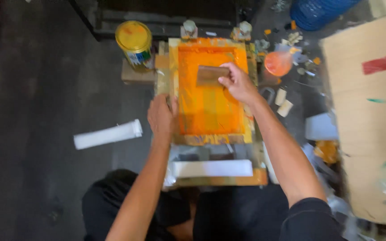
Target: The person sits on the floor and uses a squeegee to spread orange ink across a screen printing frame. They repeatedly pull the squeegee across the screen to coat it with ink, then lift the frame to reveal a white sheet of paper underneath.
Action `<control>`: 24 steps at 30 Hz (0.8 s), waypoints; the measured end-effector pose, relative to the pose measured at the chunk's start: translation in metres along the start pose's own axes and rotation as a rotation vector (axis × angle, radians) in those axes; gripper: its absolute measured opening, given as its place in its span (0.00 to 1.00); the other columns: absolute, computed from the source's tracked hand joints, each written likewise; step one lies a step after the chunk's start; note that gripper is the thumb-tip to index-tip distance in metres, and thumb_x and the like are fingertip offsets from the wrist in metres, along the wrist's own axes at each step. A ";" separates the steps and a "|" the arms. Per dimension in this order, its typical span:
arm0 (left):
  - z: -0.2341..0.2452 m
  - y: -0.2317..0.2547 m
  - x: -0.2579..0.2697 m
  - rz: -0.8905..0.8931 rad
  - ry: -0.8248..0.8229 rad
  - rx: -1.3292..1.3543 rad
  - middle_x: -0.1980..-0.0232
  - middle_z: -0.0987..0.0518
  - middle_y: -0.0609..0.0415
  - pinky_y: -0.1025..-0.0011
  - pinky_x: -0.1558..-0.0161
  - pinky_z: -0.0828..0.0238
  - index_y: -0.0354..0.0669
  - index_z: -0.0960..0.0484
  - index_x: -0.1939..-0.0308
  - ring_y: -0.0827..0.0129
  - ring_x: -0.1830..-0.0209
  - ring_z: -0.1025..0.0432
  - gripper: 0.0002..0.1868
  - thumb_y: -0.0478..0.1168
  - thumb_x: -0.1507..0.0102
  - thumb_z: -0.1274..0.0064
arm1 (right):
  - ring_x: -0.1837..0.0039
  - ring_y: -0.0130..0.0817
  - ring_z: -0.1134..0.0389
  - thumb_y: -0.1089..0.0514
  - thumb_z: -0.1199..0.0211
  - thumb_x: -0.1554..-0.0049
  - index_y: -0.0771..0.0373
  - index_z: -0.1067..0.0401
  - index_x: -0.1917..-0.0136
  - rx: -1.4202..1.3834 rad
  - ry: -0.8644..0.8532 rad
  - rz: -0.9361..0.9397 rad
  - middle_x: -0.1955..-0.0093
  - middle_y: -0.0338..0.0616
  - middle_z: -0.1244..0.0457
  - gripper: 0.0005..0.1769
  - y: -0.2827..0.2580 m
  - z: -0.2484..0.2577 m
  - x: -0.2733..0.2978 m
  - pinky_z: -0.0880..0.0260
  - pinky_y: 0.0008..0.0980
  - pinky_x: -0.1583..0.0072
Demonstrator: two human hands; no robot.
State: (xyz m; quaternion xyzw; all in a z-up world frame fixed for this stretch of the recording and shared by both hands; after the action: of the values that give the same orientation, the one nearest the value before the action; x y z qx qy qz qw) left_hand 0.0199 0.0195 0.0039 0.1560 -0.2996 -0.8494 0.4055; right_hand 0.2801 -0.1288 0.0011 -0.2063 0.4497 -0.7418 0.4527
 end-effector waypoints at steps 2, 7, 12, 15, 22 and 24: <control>0.001 0.000 -0.004 0.012 0.014 0.025 0.54 0.21 0.46 0.56 0.46 0.32 0.44 0.22 0.44 0.52 0.48 0.27 0.24 0.57 0.26 0.63 | 0.47 0.39 0.30 0.62 0.34 0.39 0.54 0.31 0.35 0.040 0.084 -0.009 0.49 0.45 0.35 0.20 -0.003 -0.002 -0.017 0.28 0.37 0.47; -0.003 -0.002 0.002 -0.027 0.001 0.042 0.55 0.23 0.47 0.56 0.46 0.33 0.43 0.23 0.44 0.52 0.48 0.28 0.23 0.57 0.26 0.63 | 0.50 0.38 0.31 0.59 0.28 0.42 0.49 0.27 0.39 0.136 0.168 0.014 0.52 0.40 0.34 0.19 -0.016 -0.012 0.015 0.30 0.35 0.48; 0.000 -0.002 0.008 -0.032 0.017 0.036 0.50 0.24 0.46 0.57 0.45 0.33 0.44 0.24 0.41 0.52 0.46 0.28 0.25 0.58 0.25 0.66 | 0.44 0.51 0.30 0.64 0.31 0.43 0.57 0.27 0.42 0.150 0.053 0.097 0.51 0.49 0.33 0.15 -0.056 -0.024 0.097 0.32 0.44 0.41; 0.005 0.006 0.014 -0.009 0.003 0.034 0.44 0.23 0.45 0.57 0.41 0.34 0.42 0.24 0.38 0.53 0.41 0.29 0.27 0.58 0.24 0.68 | 0.42 0.55 0.30 0.61 0.31 0.44 0.57 0.27 0.41 0.160 -0.004 0.008 0.49 0.52 0.31 0.17 -0.075 -0.031 0.142 0.32 0.48 0.40; 0.010 0.012 0.022 -0.047 0.037 -0.044 0.49 0.21 0.41 0.52 0.47 0.32 0.39 0.21 0.43 0.46 0.46 0.27 0.26 0.55 0.24 0.65 | 0.47 0.48 0.27 0.58 0.32 0.42 0.54 0.28 0.39 0.119 -0.108 -0.146 0.48 0.50 0.29 0.17 -0.090 -0.022 0.153 0.29 0.45 0.43; 0.010 0.010 0.021 -0.036 0.014 -0.028 0.47 0.21 0.40 0.53 0.46 0.32 0.39 0.21 0.42 0.46 0.46 0.27 0.26 0.55 0.24 0.66 | 0.45 0.46 0.27 0.56 0.34 0.40 0.54 0.30 0.34 0.112 -0.119 -0.180 0.48 0.53 0.30 0.21 -0.079 -0.022 0.140 0.28 0.45 0.44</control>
State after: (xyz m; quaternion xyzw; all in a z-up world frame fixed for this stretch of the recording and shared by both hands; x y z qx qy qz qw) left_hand 0.0077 0.0020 0.0176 0.1617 -0.2821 -0.8596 0.3943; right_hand 0.1550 -0.2235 0.0432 -0.2642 0.3596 -0.7897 0.4210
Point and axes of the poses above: each hand's wrist, its own x-axis away from the middle knuckle, its own z-axis out of the back of the hand, y = z × x, the point moved 2 cm from there along -x, towards the middle knuckle
